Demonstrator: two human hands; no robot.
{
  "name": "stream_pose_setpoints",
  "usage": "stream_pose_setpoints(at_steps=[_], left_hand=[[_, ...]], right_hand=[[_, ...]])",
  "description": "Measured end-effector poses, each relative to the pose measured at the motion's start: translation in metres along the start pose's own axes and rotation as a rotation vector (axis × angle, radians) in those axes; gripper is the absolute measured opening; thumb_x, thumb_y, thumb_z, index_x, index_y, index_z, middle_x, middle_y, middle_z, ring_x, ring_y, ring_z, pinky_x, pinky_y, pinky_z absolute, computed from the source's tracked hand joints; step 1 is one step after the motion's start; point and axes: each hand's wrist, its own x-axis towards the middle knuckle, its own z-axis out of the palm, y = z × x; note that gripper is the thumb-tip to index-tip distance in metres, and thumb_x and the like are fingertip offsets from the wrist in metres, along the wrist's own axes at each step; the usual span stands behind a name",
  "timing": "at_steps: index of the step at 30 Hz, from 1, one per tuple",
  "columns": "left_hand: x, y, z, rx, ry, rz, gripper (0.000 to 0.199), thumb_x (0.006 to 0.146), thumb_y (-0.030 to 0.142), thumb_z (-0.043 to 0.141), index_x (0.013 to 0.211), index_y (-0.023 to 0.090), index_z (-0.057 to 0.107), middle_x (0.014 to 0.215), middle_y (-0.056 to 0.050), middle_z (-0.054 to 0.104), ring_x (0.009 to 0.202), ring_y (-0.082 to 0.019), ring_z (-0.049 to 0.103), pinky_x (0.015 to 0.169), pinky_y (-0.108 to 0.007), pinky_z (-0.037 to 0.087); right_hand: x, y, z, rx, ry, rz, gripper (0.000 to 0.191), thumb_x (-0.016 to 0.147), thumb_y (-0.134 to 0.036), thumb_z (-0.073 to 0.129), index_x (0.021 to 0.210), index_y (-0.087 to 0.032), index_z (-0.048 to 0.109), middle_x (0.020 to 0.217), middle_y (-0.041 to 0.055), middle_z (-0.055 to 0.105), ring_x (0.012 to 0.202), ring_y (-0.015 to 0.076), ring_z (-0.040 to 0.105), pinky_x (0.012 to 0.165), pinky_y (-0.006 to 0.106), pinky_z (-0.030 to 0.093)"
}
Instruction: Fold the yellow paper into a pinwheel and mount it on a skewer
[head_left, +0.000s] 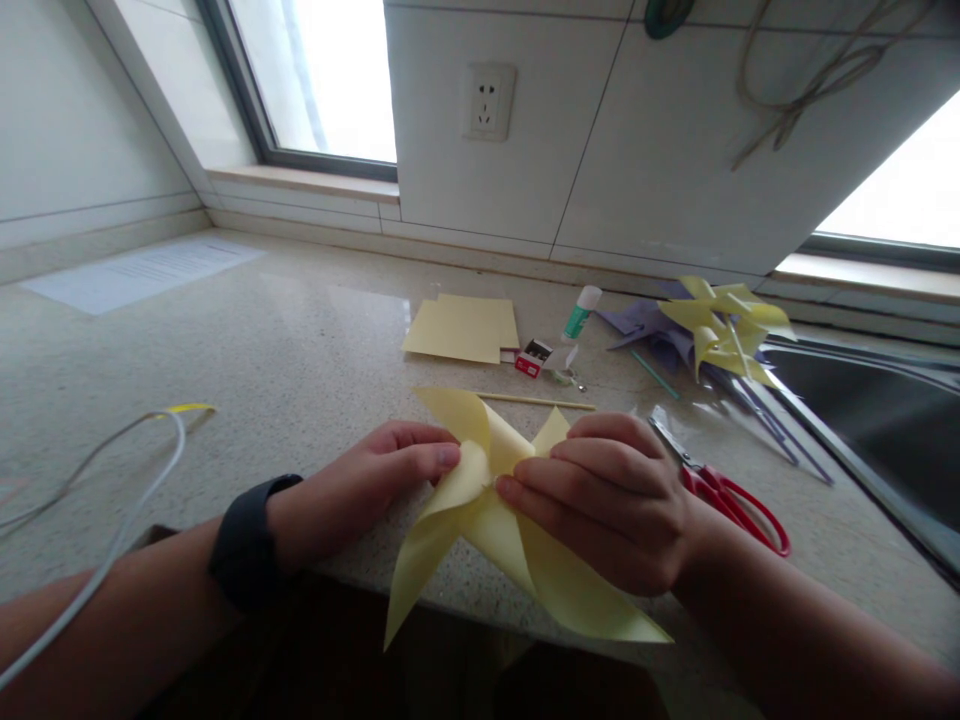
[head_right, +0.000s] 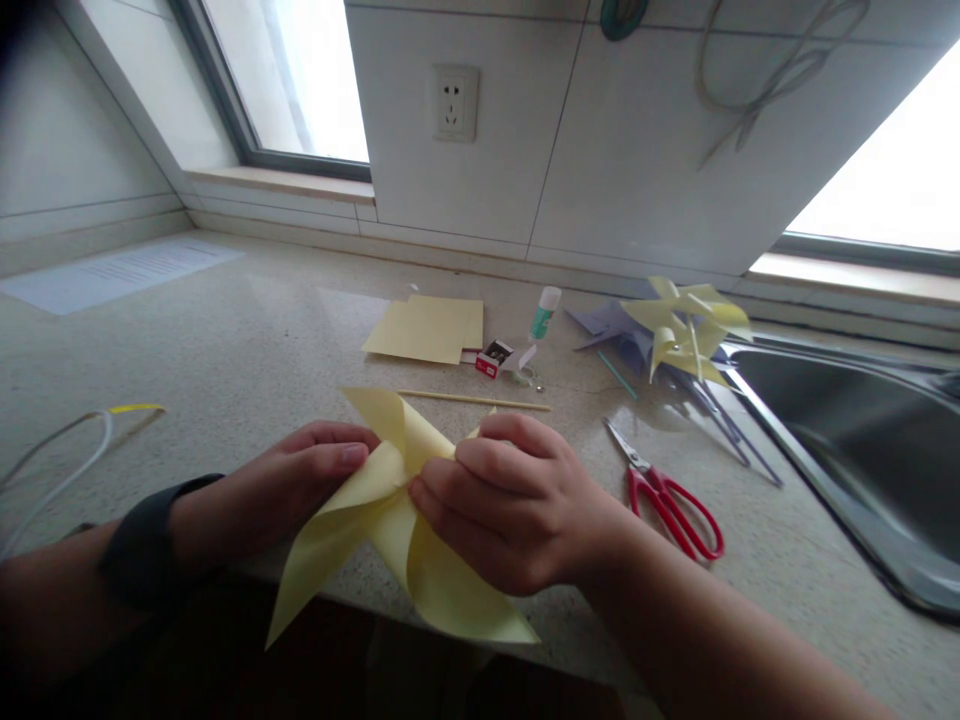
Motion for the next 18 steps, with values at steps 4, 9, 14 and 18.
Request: stream_pose_setpoints(at_steps=[4,9,14,18], left_hand=[[0.001,0.003,0.002,-0.005,-0.014,0.016,0.033,0.086,0.046,0.064,0.076,0.016,0.071,0.068,-0.001,0.066,0.06,-0.012,0.056,0.058,-0.023,0.044],[0.002,0.0,-0.003,0.172,-0.052,0.133,0.041,0.096,0.045,0.049,0.087,0.017,0.077,0.084,-0.007,0.076,0.085,-0.02,0.066,0.084,-0.031,0.047],[0.0,-0.003,-0.004,0.205,-0.033,0.15,0.038,0.098,0.04,0.048,0.09,0.019,0.078,0.079,-0.005,0.077,0.083,-0.02,0.068,0.085,-0.032,0.047],[0.0,-0.003,-0.001,0.218,-0.007,0.13,0.032,0.096,0.039,0.054,0.088,0.02,0.078,0.078,-0.003,0.077,0.081,-0.019,0.069,0.084,-0.03,0.048]], right_hand=[[0.0,-0.001,-0.001,0.108,0.024,0.146,0.018,0.091,-0.01,0.058,0.103,-0.013,0.072,0.091,0.0045,0.075,0.079,0.0182,0.059,0.069,0.037,0.05],[-0.007,0.0,0.01,0.345,0.212,0.77,0.015,0.077,-0.019,0.076,0.092,-0.022,0.07,0.087,0.0022,0.069,0.078,0.0177,0.061,0.071,0.035,0.051],[-0.015,0.006,0.027,0.793,0.394,1.432,0.025,0.081,-0.036,0.075,0.101,-0.022,0.072,0.099,0.006,0.073,0.091,0.0226,0.067,0.085,0.043,0.054],[-0.014,0.011,0.032,1.047,0.482,1.61,0.029,0.074,-0.035,0.08,0.097,-0.019,0.073,0.096,0.0067,0.074,0.085,0.0206,0.066,0.078,0.036,0.053]])
